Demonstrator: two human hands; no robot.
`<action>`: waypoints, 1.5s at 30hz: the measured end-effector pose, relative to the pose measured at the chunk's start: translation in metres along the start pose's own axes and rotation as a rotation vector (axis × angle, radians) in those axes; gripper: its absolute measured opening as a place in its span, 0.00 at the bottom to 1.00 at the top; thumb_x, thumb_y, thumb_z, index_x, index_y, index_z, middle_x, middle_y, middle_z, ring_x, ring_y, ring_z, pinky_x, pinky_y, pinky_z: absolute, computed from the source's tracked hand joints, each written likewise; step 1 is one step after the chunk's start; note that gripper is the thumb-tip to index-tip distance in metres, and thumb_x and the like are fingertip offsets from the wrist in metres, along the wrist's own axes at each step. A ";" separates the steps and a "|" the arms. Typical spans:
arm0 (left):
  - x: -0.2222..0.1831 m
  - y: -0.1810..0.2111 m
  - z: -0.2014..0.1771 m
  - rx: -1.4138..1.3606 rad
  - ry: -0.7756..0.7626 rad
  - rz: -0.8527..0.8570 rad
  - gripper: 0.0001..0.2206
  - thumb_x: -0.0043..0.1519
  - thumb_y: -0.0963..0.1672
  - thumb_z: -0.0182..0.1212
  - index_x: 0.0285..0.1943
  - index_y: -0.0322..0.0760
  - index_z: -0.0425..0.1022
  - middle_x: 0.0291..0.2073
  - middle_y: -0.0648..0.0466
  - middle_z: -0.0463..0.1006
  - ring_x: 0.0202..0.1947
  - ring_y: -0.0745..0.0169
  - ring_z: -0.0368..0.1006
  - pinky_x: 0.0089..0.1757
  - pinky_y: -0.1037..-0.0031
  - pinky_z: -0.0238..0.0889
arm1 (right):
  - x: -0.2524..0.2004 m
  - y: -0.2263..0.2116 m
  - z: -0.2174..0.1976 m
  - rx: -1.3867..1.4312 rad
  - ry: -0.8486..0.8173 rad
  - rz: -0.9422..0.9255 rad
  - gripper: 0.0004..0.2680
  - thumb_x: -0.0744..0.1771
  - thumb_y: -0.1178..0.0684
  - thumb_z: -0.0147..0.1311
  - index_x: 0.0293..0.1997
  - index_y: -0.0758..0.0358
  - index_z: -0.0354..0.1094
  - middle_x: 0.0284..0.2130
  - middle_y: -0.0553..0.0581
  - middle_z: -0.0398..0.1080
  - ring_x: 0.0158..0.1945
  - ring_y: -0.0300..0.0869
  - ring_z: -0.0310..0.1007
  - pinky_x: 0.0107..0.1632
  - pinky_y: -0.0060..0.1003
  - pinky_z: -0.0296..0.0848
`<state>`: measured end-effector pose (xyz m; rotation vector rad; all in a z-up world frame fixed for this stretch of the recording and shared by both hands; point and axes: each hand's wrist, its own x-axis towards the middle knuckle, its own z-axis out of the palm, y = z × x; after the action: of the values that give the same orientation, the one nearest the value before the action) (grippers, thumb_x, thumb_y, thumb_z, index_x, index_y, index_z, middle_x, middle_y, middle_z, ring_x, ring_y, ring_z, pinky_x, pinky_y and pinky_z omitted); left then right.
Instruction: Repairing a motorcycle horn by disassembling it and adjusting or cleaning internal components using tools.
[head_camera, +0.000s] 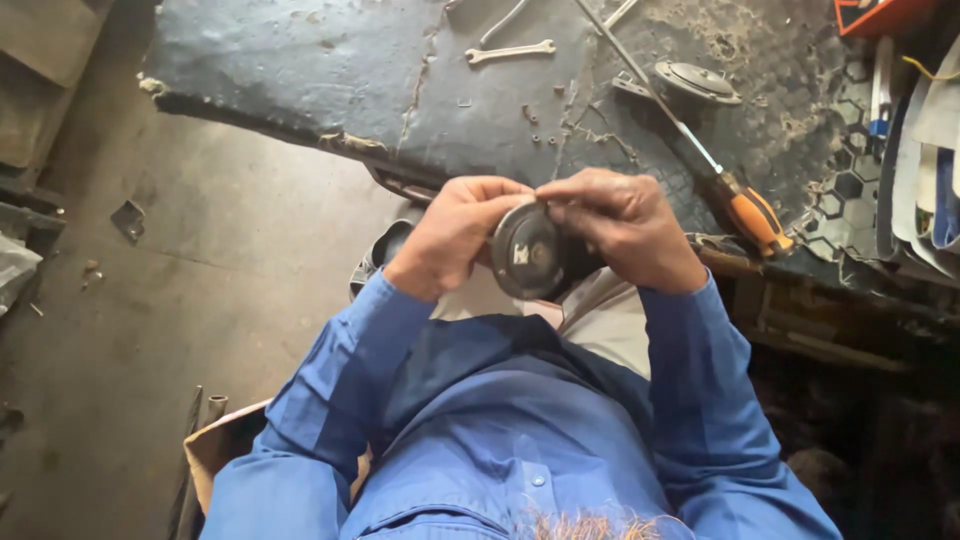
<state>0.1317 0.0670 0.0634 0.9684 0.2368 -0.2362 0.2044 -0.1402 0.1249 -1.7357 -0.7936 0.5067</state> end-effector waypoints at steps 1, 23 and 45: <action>0.001 -0.004 0.000 0.003 -0.006 -0.007 0.09 0.65 0.42 0.62 0.47 0.30 0.81 0.31 0.54 0.82 0.25 0.70 0.78 0.26 0.75 0.73 | -0.002 0.003 -0.003 0.002 0.009 0.004 0.07 0.68 0.62 0.57 0.49 0.67 0.77 0.38 0.49 0.76 0.42 0.32 0.74 0.44 0.27 0.73; -0.032 -0.063 -0.004 -0.295 -0.114 -0.177 0.09 0.65 0.42 0.64 0.49 0.28 0.78 0.38 0.50 0.83 0.35 0.67 0.80 0.38 0.76 0.74 | -0.002 0.016 -0.010 -0.001 -0.398 0.015 0.04 0.66 0.60 0.60 0.42 0.68 0.75 0.33 0.52 0.75 0.37 0.35 0.75 0.40 0.30 0.75; -0.063 -0.066 -0.024 -0.348 0.004 0.027 0.08 0.67 0.40 0.60 0.53 0.29 0.76 0.42 0.50 0.82 0.40 0.64 0.80 0.42 0.71 0.76 | 0.074 0.050 -0.016 -0.653 0.284 -0.090 0.09 0.72 0.53 0.63 0.39 0.70 0.73 0.27 0.64 0.72 0.28 0.48 0.72 0.33 0.42 0.66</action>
<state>0.0502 0.0568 0.0180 0.6274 0.2589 -0.1613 0.2781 -0.1054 0.0865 -2.2875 -0.8808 -0.0858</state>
